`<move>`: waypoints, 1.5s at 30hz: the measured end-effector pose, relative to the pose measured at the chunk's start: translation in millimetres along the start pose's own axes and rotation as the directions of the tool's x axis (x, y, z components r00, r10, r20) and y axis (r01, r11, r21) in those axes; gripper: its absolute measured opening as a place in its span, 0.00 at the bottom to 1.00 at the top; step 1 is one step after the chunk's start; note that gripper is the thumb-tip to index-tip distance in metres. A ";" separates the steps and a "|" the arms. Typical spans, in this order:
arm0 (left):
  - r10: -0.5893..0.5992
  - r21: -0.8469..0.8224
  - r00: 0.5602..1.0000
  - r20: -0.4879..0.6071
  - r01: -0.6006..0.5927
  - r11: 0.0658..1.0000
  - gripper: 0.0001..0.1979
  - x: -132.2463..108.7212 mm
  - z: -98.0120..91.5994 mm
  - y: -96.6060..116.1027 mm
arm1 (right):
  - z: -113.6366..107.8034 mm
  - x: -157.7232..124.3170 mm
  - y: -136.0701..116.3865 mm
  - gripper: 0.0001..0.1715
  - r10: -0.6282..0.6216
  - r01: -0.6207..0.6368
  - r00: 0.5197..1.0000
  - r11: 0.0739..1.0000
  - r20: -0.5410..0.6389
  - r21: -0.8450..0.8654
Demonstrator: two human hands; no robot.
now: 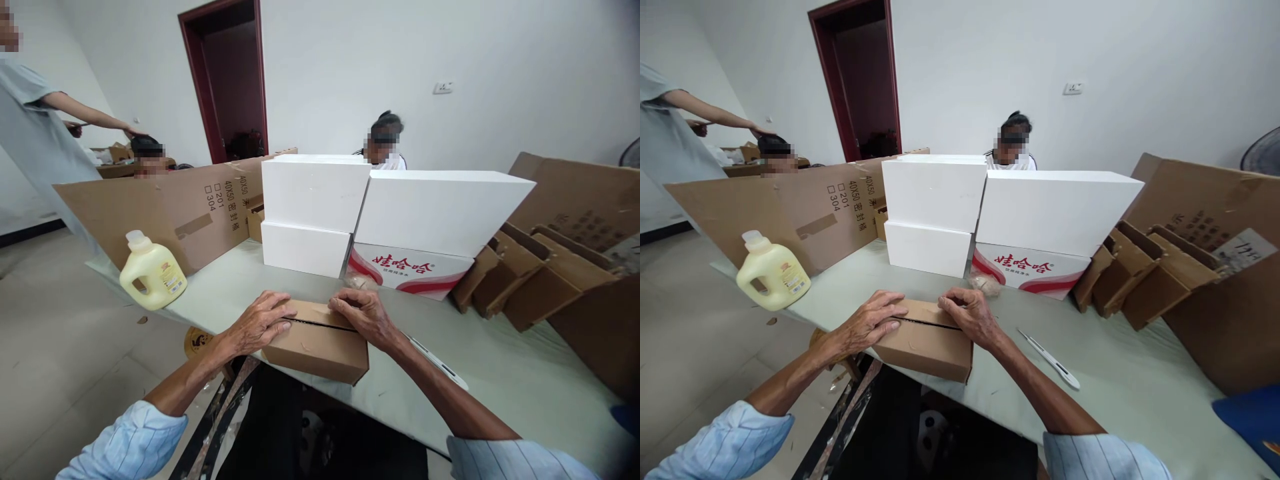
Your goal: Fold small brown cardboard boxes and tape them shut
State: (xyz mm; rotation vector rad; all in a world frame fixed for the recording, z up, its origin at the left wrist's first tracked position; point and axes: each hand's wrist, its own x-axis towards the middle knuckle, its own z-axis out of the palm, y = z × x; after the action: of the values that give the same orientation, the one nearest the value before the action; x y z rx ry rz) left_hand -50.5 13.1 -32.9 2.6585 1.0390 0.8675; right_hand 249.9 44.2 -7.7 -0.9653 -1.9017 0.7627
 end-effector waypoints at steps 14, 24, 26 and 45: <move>-0.059 -0.003 0.997 0.044 0.059 0.998 0.11 -3.7 3.5 4.1 | 2.0 7.4 -1.7 0.29 0.167 -0.129 0.984 0.904 -0.059 0.408; -0.020 0.053 0.994 0.111 0.015 0.998 0.23 -11.8 14.7 -0.5 | -8.1 -1.1 12.6 0.28 0.277 -0.161 0.957 0.743 -0.080 0.650; 0.007 0.075 0.986 0.166 -0.020 0.997 0.38 -16.2 17.3 -4.8 | -9.4 -3.9 16.9 0.28 0.288 -0.162 0.954 0.725 -0.081 0.670; -0.138 0.295 0.990 0.036 0.122 0.948 0.48 -41.9 -26.3 -30.0 | -67.0 -83.8 115.3 0.39 0.354 -0.241 0.721 0.934 -0.596 0.263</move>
State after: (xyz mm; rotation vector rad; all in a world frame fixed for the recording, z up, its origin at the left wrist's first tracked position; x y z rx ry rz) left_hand -107.4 6.1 -40.9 2.7868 1.4092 0.6531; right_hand 375.4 42.0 -102.8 -1.2503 -1.0800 0.6490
